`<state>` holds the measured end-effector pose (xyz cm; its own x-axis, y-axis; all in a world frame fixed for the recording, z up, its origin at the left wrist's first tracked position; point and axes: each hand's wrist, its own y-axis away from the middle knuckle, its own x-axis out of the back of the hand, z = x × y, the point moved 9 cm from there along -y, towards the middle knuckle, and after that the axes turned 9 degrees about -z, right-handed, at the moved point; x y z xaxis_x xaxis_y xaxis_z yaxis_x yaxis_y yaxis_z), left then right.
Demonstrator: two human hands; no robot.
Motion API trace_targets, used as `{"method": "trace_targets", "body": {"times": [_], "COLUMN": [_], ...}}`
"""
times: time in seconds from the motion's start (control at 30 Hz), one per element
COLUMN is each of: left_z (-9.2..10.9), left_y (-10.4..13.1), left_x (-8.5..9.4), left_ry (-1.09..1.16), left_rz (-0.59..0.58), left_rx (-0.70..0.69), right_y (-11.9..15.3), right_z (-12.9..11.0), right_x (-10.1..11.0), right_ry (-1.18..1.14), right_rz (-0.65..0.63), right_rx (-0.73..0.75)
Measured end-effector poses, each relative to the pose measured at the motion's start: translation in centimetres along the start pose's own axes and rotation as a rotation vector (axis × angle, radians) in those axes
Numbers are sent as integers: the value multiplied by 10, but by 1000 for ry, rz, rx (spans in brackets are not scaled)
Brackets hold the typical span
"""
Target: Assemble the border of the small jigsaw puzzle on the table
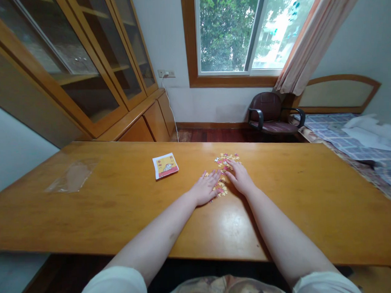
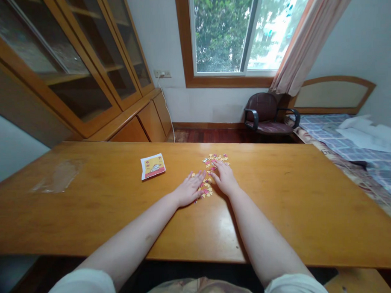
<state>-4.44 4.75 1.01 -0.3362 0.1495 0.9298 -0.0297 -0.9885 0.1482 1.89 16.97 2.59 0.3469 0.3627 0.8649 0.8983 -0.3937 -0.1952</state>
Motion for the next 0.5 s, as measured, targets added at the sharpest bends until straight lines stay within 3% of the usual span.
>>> {"method": "trace_targets", "body": {"times": [0.1, 0.17, 0.3, 0.37, 0.5], "left_z": [-14, -32, -95, -121, -146], "left_y": [20, 38, 85, 100, 111], "left_x": [23, 33, 49, 46, 28], "left_ry": [42, 14, -148, -171, -132], "left_rz": [166, 235, 333, 273, 35], "left_rx": [93, 194, 630, 741, 690], "right_y": [3, 5, 5, 3, 6], "right_z": [-39, -58, -82, -87, -89], "right_x": [-10, -23, -47, -55, -61], "right_ry": [-66, -59, 25, 77, 136], "right_rz": [-102, -210, -394, -471, -572], "right_rx": [218, 288, 346, 342, 337]}}
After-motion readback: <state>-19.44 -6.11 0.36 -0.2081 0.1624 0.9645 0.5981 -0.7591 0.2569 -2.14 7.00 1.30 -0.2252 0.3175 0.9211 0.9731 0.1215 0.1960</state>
